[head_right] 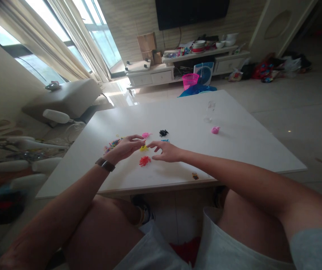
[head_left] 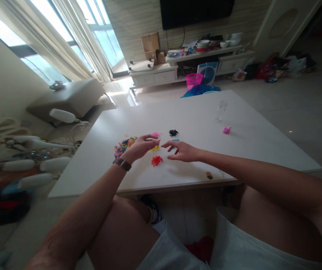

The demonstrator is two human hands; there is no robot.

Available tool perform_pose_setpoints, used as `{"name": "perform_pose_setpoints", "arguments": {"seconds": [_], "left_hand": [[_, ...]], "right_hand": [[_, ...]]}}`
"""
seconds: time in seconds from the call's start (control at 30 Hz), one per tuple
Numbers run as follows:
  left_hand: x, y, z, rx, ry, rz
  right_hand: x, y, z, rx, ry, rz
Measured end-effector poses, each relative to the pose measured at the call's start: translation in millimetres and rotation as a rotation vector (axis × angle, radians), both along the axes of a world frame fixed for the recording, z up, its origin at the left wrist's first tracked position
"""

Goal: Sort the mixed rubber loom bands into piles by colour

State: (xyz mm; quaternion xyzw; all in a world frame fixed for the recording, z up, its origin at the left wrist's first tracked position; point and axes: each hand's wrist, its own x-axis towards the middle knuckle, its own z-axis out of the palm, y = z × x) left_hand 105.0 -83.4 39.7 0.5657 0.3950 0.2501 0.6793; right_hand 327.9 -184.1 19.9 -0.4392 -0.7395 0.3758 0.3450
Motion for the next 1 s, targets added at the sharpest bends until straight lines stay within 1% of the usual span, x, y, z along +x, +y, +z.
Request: {"name": "perform_pose_setpoints", "arguments": {"seconds": [0.1, 0.23, 0.4, 0.5, 0.57, 0.7, 0.8, 0.83, 0.9, 1.0], "left_hand": [[12, -6, -1.2, -0.035, -0.058, -0.030], [21, -8, -5.7, -0.055, -0.077, -0.043], [28, -13, -4.8, -0.067, -0.100, -0.053], [31, -14, -4.0, -0.068, -0.116, -0.035], [31, -11, -5.8, -0.046, -0.112, -0.020], [28, 0, -14.6, 0.034, -0.069, -0.003], [25, 7, -20.6, 0.064, -0.064, 0.009], [25, 9, -21.7, 0.062, -0.070, 0.014], [25, 11, -22.5, 0.051, -0.088, 0.018], [24, 12, -22.3, 0.042, -0.116, 0.014]], "right_hand": [[-3, -4, -0.2, -0.033, 0.056, -0.008], [-1, -5, 4.2, -0.049, 0.103, -0.057], [1, -5, 9.0, 0.034, 0.112, -0.112], [3, -4, 8.5, 0.085, 0.119, -0.140], [8, 0, 6.3, 0.103, 0.097, -0.197], [28, 21, -3.1, 0.031, -0.001, -0.420], [46, 43, -9.9, -0.110, -0.129, -0.615], [50, 50, -11.4, -0.168, -0.166, -0.643], [57, 63, -13.1, -0.244, -0.209, -0.644], [60, 79, -14.1, -0.243, -0.305, -0.583]]}}
